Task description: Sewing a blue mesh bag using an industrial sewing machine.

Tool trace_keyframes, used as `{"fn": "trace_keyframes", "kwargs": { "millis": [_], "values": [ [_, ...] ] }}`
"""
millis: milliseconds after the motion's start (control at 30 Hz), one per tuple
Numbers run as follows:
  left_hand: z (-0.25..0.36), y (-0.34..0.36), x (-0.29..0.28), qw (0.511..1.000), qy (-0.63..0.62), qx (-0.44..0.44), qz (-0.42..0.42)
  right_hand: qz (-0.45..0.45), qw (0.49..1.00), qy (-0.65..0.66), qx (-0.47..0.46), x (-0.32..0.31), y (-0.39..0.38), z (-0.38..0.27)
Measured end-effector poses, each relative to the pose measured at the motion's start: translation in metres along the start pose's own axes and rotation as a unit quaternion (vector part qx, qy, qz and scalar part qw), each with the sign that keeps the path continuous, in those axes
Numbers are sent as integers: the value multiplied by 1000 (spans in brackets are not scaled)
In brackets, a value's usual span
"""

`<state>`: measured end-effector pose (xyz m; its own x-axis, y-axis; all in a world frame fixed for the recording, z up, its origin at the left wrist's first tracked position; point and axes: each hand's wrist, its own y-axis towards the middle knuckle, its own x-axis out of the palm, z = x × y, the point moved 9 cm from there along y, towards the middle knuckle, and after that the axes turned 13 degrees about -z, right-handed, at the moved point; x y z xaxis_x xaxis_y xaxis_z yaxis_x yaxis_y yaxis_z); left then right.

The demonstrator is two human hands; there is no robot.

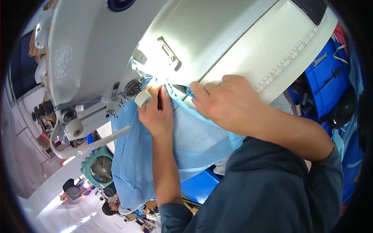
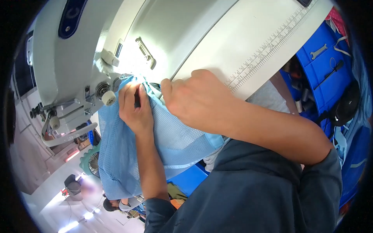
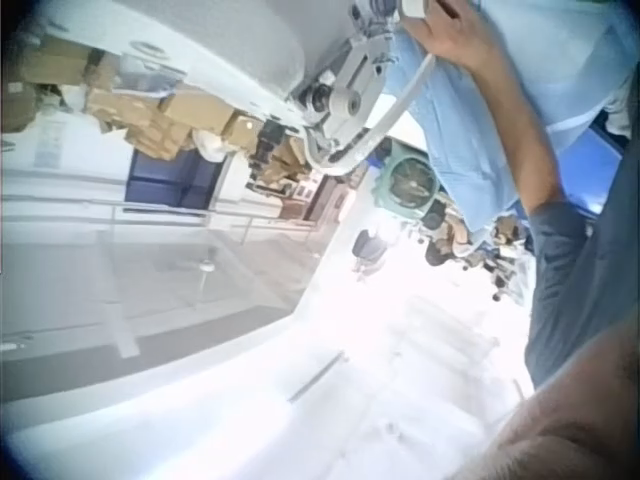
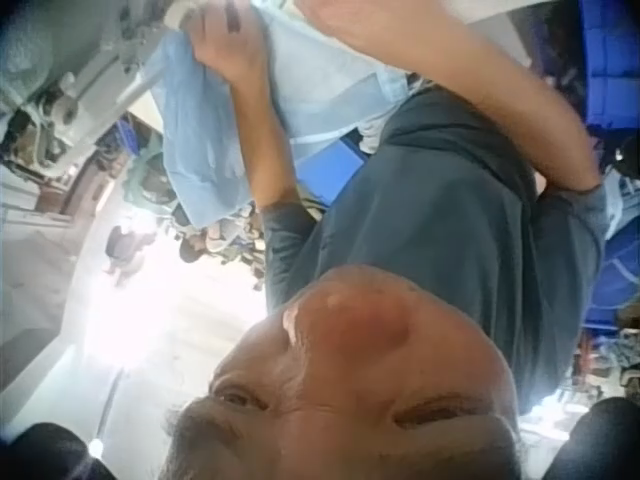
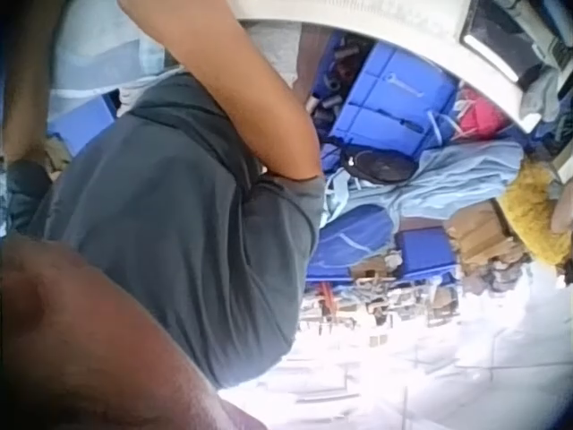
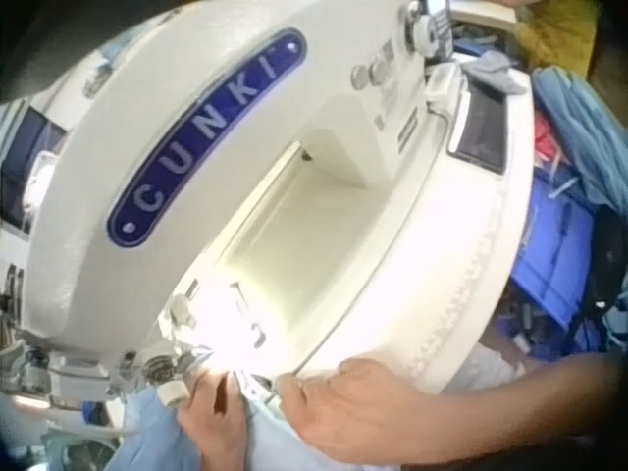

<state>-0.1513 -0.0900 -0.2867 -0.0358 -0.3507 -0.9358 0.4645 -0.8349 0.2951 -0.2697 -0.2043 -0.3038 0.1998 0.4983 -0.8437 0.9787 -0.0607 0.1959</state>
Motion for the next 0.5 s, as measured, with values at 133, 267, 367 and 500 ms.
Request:
{"fn": "trace_keyframes", "kwargs": {
  "millis": [133,267,367,500],
  "values": [
    [-4,0,3,1000,-5,-10,-6,-7,1000,-2,-6,2,3,-2],
    [-5,-1,3,1000,-4,-7,-6,9,1000,-9,-22,1,2,-8],
    [-4,0,1,1000,-10,9,0,15,999,-19,-26,0,2,-10],
    [-3,0,0,1000,-14,0,-8,9,1000,-16,-16,-3,1,-9]
  ]
}}
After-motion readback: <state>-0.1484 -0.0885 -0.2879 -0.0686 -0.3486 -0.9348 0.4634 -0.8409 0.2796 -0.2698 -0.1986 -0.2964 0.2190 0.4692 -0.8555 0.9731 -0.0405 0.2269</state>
